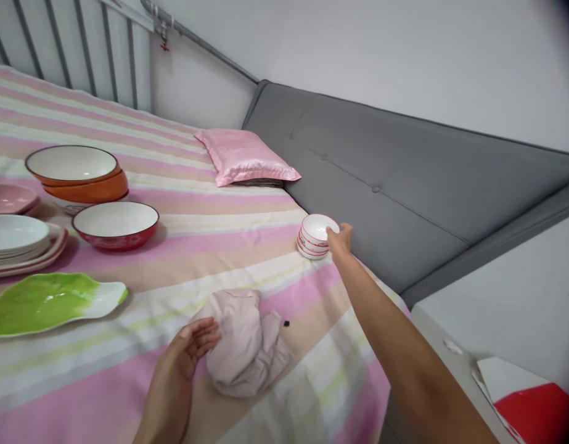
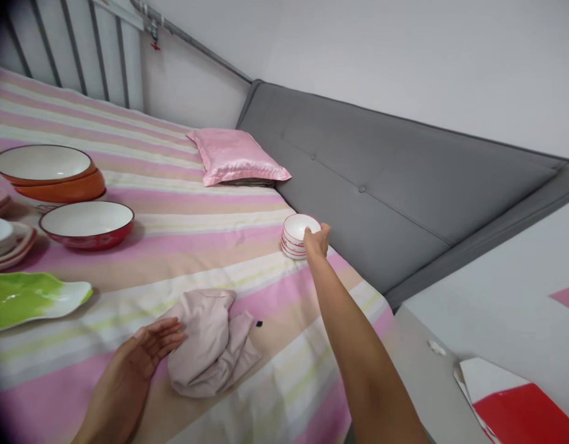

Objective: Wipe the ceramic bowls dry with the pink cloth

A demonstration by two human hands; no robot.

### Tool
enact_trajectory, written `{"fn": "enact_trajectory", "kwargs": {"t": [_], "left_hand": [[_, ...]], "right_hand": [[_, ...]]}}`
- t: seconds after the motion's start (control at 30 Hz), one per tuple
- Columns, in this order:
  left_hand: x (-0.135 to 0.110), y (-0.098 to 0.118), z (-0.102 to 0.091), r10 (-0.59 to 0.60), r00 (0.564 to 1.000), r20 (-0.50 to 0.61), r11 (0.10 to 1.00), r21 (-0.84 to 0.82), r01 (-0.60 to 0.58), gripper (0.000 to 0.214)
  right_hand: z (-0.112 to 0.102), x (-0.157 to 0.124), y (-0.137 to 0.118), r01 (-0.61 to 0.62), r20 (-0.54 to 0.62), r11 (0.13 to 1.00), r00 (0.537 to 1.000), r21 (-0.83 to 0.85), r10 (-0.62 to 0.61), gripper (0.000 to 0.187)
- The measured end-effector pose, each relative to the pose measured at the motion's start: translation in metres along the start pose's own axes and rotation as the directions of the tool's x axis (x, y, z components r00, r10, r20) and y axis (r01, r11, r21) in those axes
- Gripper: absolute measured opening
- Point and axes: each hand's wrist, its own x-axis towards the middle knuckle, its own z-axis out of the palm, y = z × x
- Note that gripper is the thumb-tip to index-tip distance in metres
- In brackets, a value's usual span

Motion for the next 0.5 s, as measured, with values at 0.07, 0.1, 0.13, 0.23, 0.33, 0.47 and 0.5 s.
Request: {"fn": "enact_trajectory", "kwargs": {"t": [0.07, 0.1, 0.13, 0.23, 0.33, 0.47, 0.5], "left_hand": [[0.0, 0.0, 0.0, 0.006, 1.0, 0.011, 1.0, -0.007, -0.006, 0.047], [0.0, 0.0, -0.001, 0.008, 1.0, 0.012, 1.0, -0.01, -0.008, 0.047], [0.0, 0.0, -0.001, 0.008, 1.0, 0.01, 1.0, -0.013, -0.008, 0.046], [0.001, -0.001, -0.004, 0.003, 1.0, 0.006, 1.0, -0.021, -0.003, 0.045], [0.002, -0.003, -0.005, -0.003, 1.0, 0.003, 1.0, -0.018, 0.003, 0.045], [0.003, -0.004, -0.004, -0.012, 1.0, -0.011, 1.0, -0.013, 0.012, 0.047], [0.003, -0.004, -0.004, -0.014, 1.0, -0.013, 1.0, -0.012, 0.014, 0.047]], "right_hand": [[0.001, -0.01, -0.003, 0.054, 0.046, 0.996, 0.998, -0.068, -0.051, 0.054], [0.002, -0.014, -0.004, 0.083, 0.069, 0.991, 0.995, -0.103, -0.076, 0.056], [0.004, -0.019, -0.005, 0.108, 0.089, 0.985, 0.991, -0.137, -0.096, 0.059], [0.013, -0.029, -0.005, 0.157, 0.118, 0.964, 0.984, -0.214, -0.134, 0.054], [0.023, -0.037, -0.007, 0.217, 0.13, 0.944, 0.973, -0.247, -0.19, 0.038], [0.043, -0.053, -0.017, 0.276, 0.126, 0.931, 0.959, -0.239, -0.252, 0.044], [0.048, -0.057, -0.021, 0.268, 0.119, 0.935, 0.962, -0.232, -0.246, 0.045]]}}
